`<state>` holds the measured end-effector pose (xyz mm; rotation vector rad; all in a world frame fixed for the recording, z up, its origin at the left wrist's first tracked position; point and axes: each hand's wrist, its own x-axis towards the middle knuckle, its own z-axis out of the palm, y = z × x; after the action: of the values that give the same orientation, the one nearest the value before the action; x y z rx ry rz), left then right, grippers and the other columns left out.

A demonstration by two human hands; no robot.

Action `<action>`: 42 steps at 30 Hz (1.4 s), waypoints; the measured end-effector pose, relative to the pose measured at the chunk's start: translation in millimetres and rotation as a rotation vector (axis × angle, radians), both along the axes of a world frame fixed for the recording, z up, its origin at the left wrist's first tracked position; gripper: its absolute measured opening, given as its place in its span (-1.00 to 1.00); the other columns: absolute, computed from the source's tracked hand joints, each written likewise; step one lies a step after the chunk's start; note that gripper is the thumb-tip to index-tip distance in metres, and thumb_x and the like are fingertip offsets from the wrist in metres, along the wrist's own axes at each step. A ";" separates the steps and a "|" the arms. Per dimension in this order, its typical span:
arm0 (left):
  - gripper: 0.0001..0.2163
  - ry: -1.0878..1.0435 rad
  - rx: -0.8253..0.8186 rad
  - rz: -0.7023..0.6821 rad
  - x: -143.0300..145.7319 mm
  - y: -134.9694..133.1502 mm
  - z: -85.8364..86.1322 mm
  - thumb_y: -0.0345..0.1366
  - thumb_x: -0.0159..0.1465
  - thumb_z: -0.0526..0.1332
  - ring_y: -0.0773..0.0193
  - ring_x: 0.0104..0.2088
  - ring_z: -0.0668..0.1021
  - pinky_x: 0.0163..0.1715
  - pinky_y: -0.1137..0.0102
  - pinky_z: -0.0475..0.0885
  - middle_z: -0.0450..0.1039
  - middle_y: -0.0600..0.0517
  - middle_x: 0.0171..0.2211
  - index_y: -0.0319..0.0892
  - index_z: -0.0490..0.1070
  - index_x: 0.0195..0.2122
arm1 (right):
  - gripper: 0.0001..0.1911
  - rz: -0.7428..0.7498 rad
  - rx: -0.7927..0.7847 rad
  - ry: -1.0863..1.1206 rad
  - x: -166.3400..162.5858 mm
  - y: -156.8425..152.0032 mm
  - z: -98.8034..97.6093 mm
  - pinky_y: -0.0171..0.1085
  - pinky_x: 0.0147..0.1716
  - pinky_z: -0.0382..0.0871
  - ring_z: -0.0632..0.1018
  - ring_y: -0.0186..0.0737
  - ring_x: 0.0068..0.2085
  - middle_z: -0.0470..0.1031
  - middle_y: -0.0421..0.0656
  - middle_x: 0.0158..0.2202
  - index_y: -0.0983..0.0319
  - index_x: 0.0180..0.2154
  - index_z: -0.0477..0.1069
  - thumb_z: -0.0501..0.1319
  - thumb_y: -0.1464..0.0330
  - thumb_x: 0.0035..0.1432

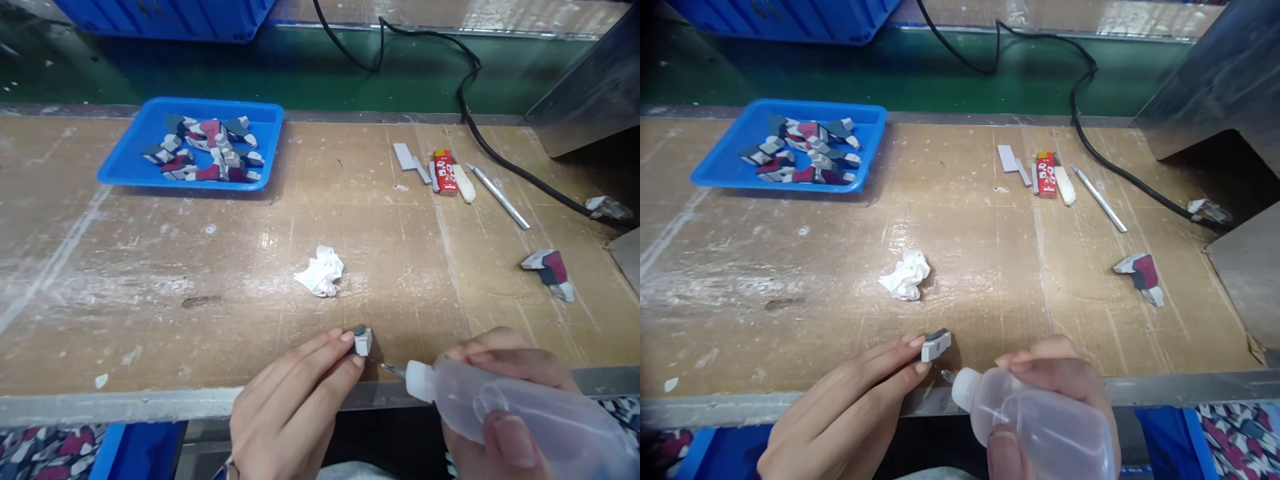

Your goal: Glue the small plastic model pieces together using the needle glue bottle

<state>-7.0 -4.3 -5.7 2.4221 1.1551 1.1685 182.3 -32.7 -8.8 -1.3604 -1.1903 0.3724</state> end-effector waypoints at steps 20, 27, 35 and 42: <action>-0.79 -0.036 0.062 0.007 4.0 3.9 -4.3 -0.60 0.28 0.25 0.25 0.00 0.63 -0.01 0.42 0.59 0.62 0.01 -0.05 -0.22 0.60 -0.17 | -0.83 -0.016 0.014 0.192 -8.5 10.5 2.1 -0.18 -0.43 0.36 0.46 -0.13 -0.31 0.41 -0.15 -0.39 0.15 -0.28 0.47 0.31 0.19 0.23; -0.80 -0.081 0.075 0.013 4.1 2.5 -4.9 -0.62 0.27 0.26 0.22 0.00 0.63 -0.02 0.40 0.59 0.62 -0.02 -0.06 -0.27 0.61 -0.18 | -0.80 -0.016 0.289 0.310 -3.7 18.4 -4.7 -0.21 -0.55 0.23 0.42 -0.18 -0.37 0.43 -0.19 -0.45 0.25 -0.28 0.52 0.33 0.23 0.16; -0.86 -0.059 -0.043 -0.125 -0.6 3.8 5.6 -0.59 0.28 0.29 0.31 -0.08 0.63 0.05 0.41 0.52 0.64 -0.01 -0.16 -0.27 0.56 -0.20 | -0.78 -0.129 0.370 0.306 -7.0 16.9 -5.7 -0.22 -0.54 0.20 0.42 -0.20 -0.37 0.40 -0.20 -0.42 0.23 -0.28 0.48 0.30 0.20 0.15; -0.81 0.302 0.064 -0.282 -6.7 23.7 26.7 -0.39 0.46 0.13 0.30 -0.11 0.67 -0.14 0.41 0.60 0.65 0.06 -0.06 -0.23 0.54 -0.06 | -0.77 -0.084 0.319 0.242 -0.2 7.7 -13.0 -0.22 -0.55 0.26 0.42 -0.19 -0.35 0.39 -0.19 -0.39 0.17 -0.25 0.48 0.29 0.16 0.14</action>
<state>-13.7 19.3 21.1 2.7672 0.8164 0.7873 182.1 -25.0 -21.8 -1.0523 -0.9430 0.2654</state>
